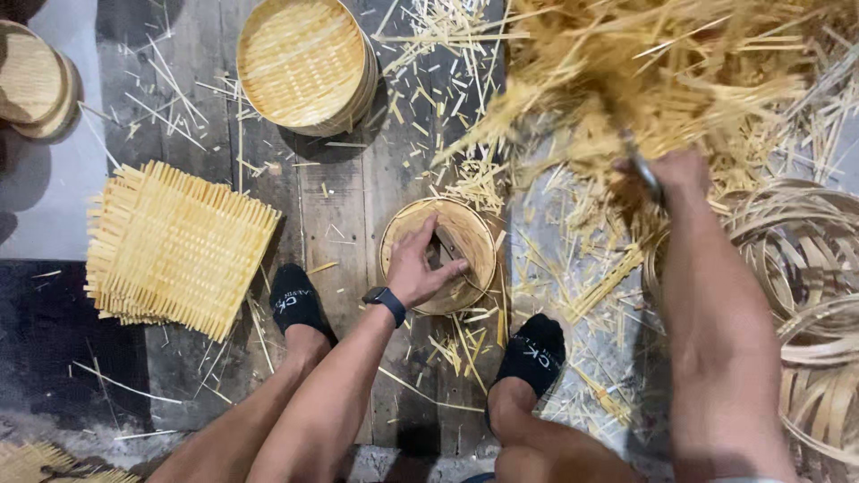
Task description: The person sits on the floor assembling round bamboo steamer baskets. They press a woven bamboo mat into a circular bamboo rim, fold and trim the protruding strip ends with scissors, tap the rim to seat the mat, and stack the finished basket on a pile of completed baskets.
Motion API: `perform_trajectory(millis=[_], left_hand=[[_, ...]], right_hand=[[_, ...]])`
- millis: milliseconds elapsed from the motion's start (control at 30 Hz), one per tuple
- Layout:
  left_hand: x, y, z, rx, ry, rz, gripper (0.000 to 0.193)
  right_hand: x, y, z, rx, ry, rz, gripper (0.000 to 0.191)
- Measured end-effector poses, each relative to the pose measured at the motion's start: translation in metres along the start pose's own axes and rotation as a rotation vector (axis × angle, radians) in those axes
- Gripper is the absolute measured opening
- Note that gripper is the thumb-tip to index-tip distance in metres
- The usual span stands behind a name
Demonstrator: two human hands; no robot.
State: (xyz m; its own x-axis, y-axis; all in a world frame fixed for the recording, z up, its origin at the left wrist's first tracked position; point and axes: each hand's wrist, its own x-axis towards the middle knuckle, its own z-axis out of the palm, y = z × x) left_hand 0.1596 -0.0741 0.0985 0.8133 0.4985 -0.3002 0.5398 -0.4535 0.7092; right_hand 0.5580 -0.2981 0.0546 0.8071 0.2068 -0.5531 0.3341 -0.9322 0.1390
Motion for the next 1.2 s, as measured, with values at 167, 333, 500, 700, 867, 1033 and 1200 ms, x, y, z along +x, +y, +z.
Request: perform_trajectory(millis=[167, 333, 500, 700, 867, 1033, 1200], left_hand=[[-0.005, -0.005, 0.003, -0.094, 0.071, 0.049, 0.095], [0.001, -0.017, -0.002, -0.339, 0.12, -0.162, 0.078], [0.046, -0.022, -0.02, 0.018, 0.063, -0.115, 0.061], [0.094, -0.007, 0.001, 0.185, -0.328, -0.216, 0.05], [0.105, -0.008, 0.04, 0.066, -0.235, -0.109, 0.04], [0.107, -0.016, 0.062, 0.162, -0.211, -0.054, 0.039], [0.105, -0.025, 0.062, -0.04, -0.193, -0.104, 0.047]], right_hand=[[-0.02, -0.008, 0.035, 0.645, 0.004, 0.112, 0.073], [-0.092, -0.007, 0.12, 0.615, -0.103, 0.025, 0.06], [-0.153, -0.031, 0.14, 0.402, 0.493, -0.308, 0.05], [-0.192, -0.105, 0.162, 1.119, -0.235, -0.322, 0.032], [-0.188, -0.098, 0.188, 1.291, -0.187, -0.274, 0.024], [-0.187, -0.101, 0.196, 1.17, -0.06, -0.201, 0.018], [-0.2, -0.099, 0.182, 1.104, -0.041, -0.188, 0.021]])
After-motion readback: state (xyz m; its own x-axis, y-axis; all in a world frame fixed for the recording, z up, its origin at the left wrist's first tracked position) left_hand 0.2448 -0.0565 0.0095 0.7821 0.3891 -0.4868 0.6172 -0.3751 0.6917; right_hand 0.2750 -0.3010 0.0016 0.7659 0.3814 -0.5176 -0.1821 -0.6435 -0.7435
